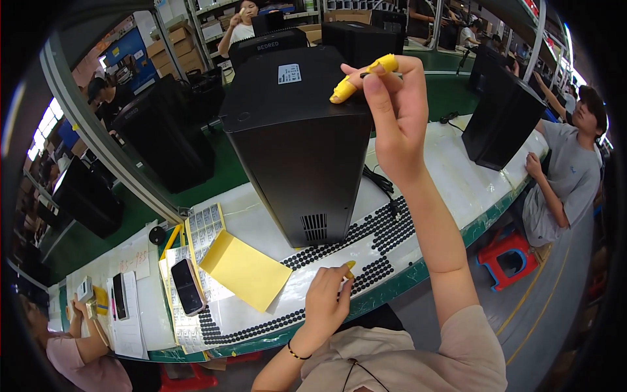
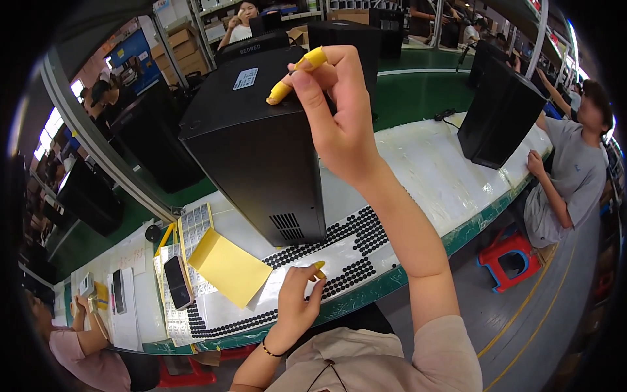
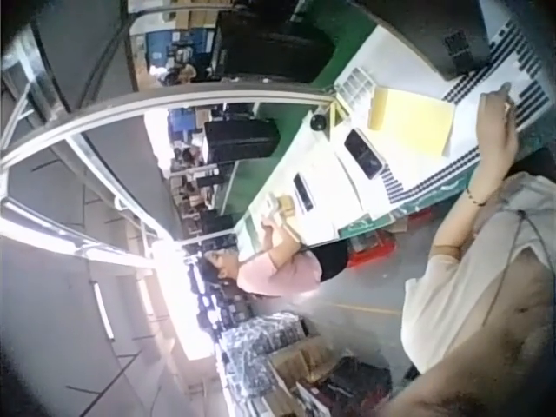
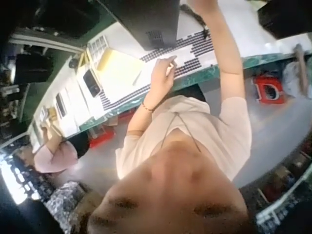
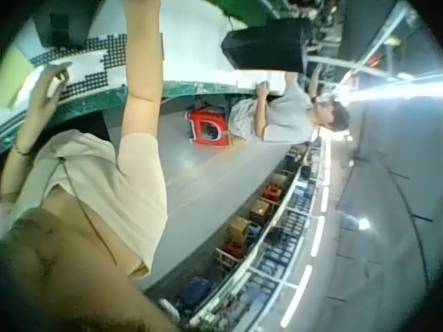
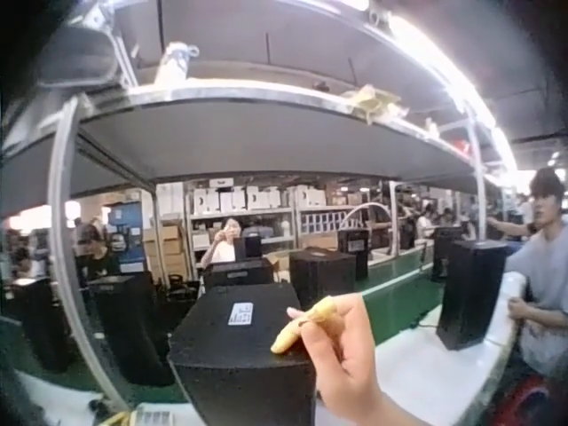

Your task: Applying labels and rubber feet to the bottom of electronic housings on an assembly line.

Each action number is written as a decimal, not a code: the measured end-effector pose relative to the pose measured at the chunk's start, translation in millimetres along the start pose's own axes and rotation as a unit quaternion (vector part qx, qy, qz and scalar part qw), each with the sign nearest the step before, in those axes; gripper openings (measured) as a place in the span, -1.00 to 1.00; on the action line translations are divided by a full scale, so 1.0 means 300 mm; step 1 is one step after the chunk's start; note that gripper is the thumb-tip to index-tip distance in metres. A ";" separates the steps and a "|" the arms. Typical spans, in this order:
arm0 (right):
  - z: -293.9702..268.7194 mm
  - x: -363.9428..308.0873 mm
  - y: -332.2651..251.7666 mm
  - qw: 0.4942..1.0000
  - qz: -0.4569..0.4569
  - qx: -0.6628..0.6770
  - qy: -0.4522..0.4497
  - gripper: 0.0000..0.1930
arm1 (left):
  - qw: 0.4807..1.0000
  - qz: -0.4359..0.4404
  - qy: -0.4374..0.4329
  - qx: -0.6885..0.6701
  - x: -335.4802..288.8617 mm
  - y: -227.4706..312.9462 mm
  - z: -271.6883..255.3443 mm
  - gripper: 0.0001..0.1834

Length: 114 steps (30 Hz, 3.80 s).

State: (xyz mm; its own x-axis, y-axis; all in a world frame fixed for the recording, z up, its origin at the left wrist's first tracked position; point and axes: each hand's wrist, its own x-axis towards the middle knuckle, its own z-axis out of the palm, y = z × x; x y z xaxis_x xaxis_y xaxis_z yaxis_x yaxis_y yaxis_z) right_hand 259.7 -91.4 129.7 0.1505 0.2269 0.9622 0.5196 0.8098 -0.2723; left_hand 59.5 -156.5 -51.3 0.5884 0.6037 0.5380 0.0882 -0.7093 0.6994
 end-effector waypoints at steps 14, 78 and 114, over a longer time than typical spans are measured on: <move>0.036 0.007 0.051 0.983 0.010 0.161 0.087 -0.89 | 0.950 0.146 0.274 0.015 0.333 0.108 -0.321 -0.58; -0.014 -0.244 -0.371 0.980 0.003 0.195 -0.024 -0.80 | 0.954 0.236 0.162 -0.091 0.656 0.255 -0.600 -0.30; -0.004 -0.228 -0.352 0.975 -0.085 0.204 -0.033 -0.81 | 0.950 0.232 0.180 -0.102 0.681 0.233 -0.583 -0.34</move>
State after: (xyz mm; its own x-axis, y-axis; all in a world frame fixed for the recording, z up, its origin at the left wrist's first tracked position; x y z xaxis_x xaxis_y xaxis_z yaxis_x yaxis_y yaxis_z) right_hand 195.4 -193.1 92.8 0.0297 0.0951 0.9950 0.1522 0.9834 -0.0985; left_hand 45.4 -19.0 189.8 0.2099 0.3544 0.9112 -0.2936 -0.8661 0.4045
